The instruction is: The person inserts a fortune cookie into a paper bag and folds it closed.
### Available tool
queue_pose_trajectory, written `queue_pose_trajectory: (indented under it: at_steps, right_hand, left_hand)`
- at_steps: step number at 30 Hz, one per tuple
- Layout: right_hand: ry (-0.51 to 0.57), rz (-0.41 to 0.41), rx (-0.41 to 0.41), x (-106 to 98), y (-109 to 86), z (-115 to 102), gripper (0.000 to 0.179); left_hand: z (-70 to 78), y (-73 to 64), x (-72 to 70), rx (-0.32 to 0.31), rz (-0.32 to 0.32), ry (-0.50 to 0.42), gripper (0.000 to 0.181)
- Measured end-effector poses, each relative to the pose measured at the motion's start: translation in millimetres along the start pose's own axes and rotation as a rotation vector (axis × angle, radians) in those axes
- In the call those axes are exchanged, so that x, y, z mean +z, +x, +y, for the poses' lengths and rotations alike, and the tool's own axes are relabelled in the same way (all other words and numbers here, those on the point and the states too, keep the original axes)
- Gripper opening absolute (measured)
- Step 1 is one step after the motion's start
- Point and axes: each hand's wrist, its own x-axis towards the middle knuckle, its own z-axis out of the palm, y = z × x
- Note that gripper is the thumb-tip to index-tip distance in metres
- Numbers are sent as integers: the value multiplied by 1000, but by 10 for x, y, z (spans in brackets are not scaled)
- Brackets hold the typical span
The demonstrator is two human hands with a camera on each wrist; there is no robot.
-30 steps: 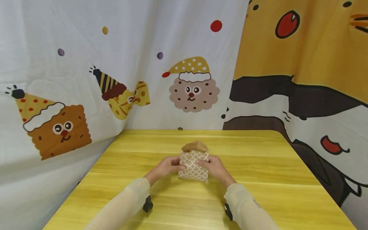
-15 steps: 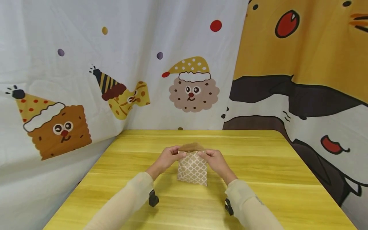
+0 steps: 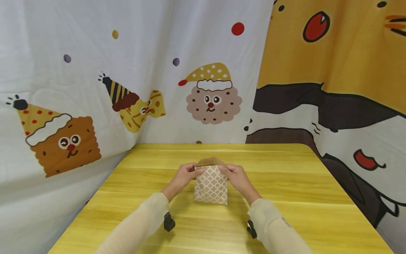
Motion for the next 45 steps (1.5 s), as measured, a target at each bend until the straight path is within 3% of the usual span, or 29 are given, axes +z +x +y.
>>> queue_pose_trajectory:
  at_steps: [6, 9, 16, 18, 24, 29, 37, 45]
  right_hand:
    - [20, 31, 5, -19, -11, -13, 43]
    - [-2, 6, 6, -17, -18, -20, 38]
    - [-42, 11, 9, -3, -15, -3, 36]
    - [-44, 25, 4, -5, -16, 3, 36]
    - [-57, 35, -15, 0, -13, 6, 39]
    - [-79, 11, -3, -6, -3, 40, 37]
    - [-164, 30, -13, -62, 14, 19, 27]
    - [-172, 18, -16, -108, 20, -36, 19]
  left_hand:
    - [-35, -15, -106, -34, -109, -152, 24]
    - [-40, -7, -99, -27, -108, -133, 14]
    - [17, -9, -47, -22, 73, -131, 15]
    - [31, -11, -50, -27, 93, -128, 15]
    - [64, 3, -42, -1, 2, -36, 24]
    - [62, 10, -36, 17, 40, 66, 42]
    - [58, -22, -74, 22, 7, 113, 29]
    - [80, -10, -162, 28, -36, 146, 25]
